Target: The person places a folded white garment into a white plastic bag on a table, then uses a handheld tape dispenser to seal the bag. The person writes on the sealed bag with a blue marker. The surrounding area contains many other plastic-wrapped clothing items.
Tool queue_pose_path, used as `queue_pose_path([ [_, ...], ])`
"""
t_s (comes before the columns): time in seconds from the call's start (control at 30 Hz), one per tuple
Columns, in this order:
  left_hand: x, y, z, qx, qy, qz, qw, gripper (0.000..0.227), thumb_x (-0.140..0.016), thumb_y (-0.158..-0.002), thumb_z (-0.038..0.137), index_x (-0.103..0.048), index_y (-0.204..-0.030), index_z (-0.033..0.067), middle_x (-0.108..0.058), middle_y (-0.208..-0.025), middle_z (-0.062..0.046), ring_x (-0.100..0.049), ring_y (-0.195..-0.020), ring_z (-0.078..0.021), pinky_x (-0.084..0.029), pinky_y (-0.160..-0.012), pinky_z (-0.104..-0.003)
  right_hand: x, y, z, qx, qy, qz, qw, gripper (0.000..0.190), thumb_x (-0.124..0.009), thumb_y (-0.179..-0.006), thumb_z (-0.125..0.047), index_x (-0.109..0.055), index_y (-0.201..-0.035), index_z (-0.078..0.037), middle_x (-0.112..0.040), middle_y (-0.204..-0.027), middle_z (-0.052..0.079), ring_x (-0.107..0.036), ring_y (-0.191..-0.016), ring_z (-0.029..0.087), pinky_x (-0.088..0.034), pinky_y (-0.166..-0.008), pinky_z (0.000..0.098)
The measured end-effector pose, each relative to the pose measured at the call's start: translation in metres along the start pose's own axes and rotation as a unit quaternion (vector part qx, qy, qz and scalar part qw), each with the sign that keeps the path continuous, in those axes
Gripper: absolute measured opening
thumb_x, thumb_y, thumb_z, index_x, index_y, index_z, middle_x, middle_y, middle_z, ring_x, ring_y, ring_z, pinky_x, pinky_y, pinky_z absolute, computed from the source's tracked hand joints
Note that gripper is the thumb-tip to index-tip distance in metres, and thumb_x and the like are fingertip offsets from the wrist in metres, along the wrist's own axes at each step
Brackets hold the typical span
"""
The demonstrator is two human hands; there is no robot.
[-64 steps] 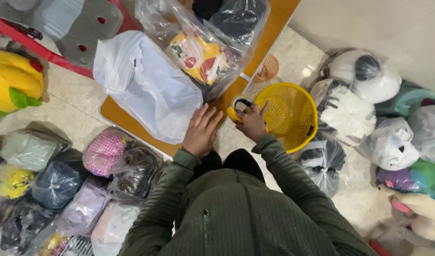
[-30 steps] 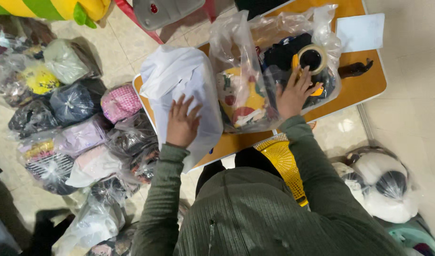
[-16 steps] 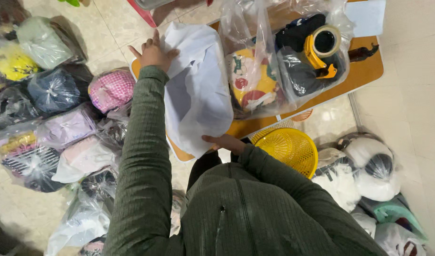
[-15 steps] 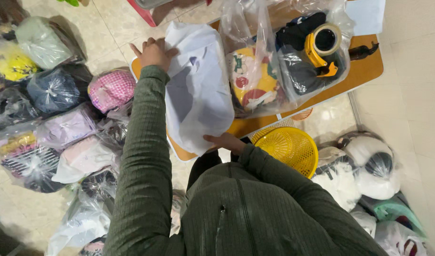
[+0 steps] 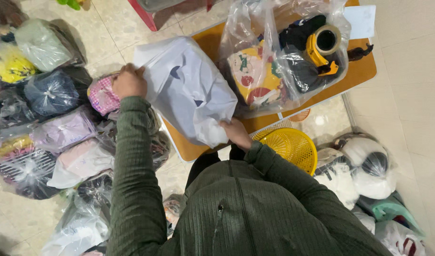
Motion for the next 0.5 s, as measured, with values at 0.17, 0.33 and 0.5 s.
queue_pose_path([
  [0.17, 0.013, 0.062, -0.045, 0.148, 0.012, 0.007, 0.989, 0.039, -0.067, -0.102, 0.044, -0.068, -0.096, 0.0058, -0.073, -0.093, -0.02, -0.068, -0.089, -0.0451, -0.052, -0.078, -0.057, 0.017, -0.045, -0.05, 0.011, 0.198, 0.106, 0.974, 0.045, -0.057, -0.098, -0.044, -0.07, -0.115, -0.004, -0.072, -0.106, 0.025, -0.066, -0.101, 0.044, -0.05, -0.085, 0.0481],
  [0.33, 0.013, 0.124, -0.045, 0.194, -0.01, 0.028, 0.981, 0.043, -0.066, -0.098, 0.047, -0.068, -0.092, 0.0048, -0.071, -0.083, -0.024, -0.068, -0.076, -0.0485, -0.051, -0.068, -0.059, 0.035, -0.116, -0.093, 0.097, 0.246, 0.147, 0.953, 0.051, -0.056, -0.094, -0.046, -0.07, -0.107, 0.001, -0.068, -0.107, 0.031, -0.062, -0.107, 0.05, -0.05, -0.092, 0.0527],
  [0.5, -0.008, 0.19, -0.021, 0.186, 0.006, 0.004, 0.983, 0.042, -0.064, -0.099, 0.042, -0.065, -0.085, 0.0026, -0.07, -0.08, -0.025, -0.068, -0.074, -0.0481, -0.053, -0.067, -0.058, 0.055, -0.173, -0.126, 0.132, 0.304, 0.113, 0.937, 0.046, -0.056, -0.096, -0.045, -0.071, -0.102, -0.001, -0.069, -0.107, 0.027, -0.064, -0.102, 0.048, -0.05, -0.088, 0.0543],
])
Point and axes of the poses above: each hand's wrist, its own y-axis away from the middle knuckle, its own x-axis out of the back of the hand, z = x × y, the point moved 1 cm from there along -y, towards the middle knuckle
